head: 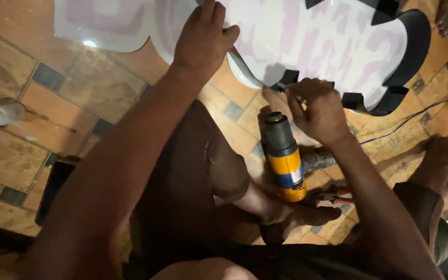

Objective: The person sits on the floor and assembles large white letters spelling 'BOOMER' by applying a black border strip to the edges. They use a heat gun to warm the strip and press it into place with their fingers.

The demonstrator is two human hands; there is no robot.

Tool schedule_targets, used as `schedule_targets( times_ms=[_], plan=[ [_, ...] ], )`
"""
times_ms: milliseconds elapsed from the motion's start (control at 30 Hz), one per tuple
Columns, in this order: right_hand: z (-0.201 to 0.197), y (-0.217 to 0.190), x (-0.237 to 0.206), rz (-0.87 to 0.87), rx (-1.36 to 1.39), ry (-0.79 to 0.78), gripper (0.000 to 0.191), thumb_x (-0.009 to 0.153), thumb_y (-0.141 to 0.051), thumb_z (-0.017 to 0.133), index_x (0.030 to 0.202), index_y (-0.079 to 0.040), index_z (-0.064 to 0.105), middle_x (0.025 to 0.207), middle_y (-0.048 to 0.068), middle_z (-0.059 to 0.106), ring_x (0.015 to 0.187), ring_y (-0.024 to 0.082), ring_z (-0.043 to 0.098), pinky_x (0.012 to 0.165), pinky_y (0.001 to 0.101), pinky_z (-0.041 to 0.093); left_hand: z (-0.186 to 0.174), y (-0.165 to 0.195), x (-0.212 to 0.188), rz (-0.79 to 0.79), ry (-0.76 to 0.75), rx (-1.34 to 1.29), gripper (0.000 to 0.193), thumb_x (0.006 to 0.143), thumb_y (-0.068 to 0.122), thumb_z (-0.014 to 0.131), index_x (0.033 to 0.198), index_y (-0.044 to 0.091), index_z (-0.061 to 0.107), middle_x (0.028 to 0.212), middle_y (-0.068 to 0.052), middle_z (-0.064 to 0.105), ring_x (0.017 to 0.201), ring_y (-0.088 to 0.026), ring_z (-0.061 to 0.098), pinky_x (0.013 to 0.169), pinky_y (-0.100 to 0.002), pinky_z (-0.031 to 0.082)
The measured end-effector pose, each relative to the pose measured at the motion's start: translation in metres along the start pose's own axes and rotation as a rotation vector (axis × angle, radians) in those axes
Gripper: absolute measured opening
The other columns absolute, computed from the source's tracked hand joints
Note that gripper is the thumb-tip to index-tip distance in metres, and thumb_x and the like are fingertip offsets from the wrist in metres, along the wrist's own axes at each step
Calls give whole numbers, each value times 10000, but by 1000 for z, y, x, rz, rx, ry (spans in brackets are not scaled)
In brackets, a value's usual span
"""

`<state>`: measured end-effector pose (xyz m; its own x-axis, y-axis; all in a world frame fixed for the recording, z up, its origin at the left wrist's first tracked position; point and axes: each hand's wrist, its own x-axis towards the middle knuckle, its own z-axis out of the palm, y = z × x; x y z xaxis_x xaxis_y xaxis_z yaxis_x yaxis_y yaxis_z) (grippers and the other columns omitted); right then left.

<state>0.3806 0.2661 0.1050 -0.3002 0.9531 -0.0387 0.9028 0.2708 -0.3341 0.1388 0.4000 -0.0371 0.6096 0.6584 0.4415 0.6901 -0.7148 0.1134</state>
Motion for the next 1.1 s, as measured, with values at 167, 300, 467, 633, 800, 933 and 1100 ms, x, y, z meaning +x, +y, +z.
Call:
schedule_targets(
  times_ms=[167, 300, 467, 633, 800, 933, 1100],
  plan=[
    [8, -10, 0, 105, 102, 34, 74, 995, -66, 703, 982, 1, 732, 885, 163, 727, 738, 301, 706, 666, 390, 556, 7, 2, -5, -23, 41, -57, 73, 852, 97, 708, 918, 101, 677, 1090, -180, 581, 1204, -365, 524, 937, -402, 534],
    [17, -25, 4, 122, 327, 152, 135, 1035, -65, 656, 1109, 24, 726, 1015, 174, 756, 862, 243, 758, 724, 344, 593, 8, -1, -5, -5, 58, -63, 60, 872, 86, 704, 906, 96, 656, 1093, -193, 570, 1230, -381, 519, 941, -408, 536],
    [-1, -12, 1, 489, 493, 215, 190, 1088, -129, 636, 1134, 24, 738, 905, 114, 762, 751, 116, 670, 586, 259, 498, -5, -4, -9, 65, -25, -29, 36, 927, 120, 672, 894, 107, 679, 1147, -192, 596, 1304, -385, 521, 973, -411, 530],
    [-18, 3, -13, 366, 494, 218, 186, 1116, -122, 657, 1139, 51, 721, 882, 84, 734, 754, 72, 635, 628, 235, 497, -23, -1, -16, 123, -226, -112, 121, 856, 170, 667, 949, 156, 744, 1144, -172, 641, 1250, -381, 542, 958, -425, 522],
    [-12, 8, 4, 308, 306, 98, 189, 1057, -132, 703, 1090, 50, 742, 750, 108, 712, 579, 108, 595, 533, 255, 450, -31, 1, -12, 139, -245, -65, 95, 899, 186, 683, 924, 128, 754, 1084, -155, 653, 1154, -347, 576, 942, -405, 523],
    [-13, 12, 16, 188, 195, 63, 175, 1060, -133, 707, 1072, 37, 751, 823, 139, 746, 623, 148, 672, 560, 285, 492, -36, 0, -11, 109, -211, -6, 112, 854, 180, 684, 905, 130, 771, 1069, -120, 662, 1122, -305, 589, 967, -389, 525],
    [-23, 4, -1, 249, 302, 93, 195, 1083, -149, 693, 1126, 35, 740, 906, 130, 770, 809, 153, 768, 678, 269, 603, -36, -1, -9, 104, -183, -1, 108, 820, 202, 692, 870, 153, 774, 1042, -109, 661, 1128, -300, 584, 950, -375, 525]
  ],
)
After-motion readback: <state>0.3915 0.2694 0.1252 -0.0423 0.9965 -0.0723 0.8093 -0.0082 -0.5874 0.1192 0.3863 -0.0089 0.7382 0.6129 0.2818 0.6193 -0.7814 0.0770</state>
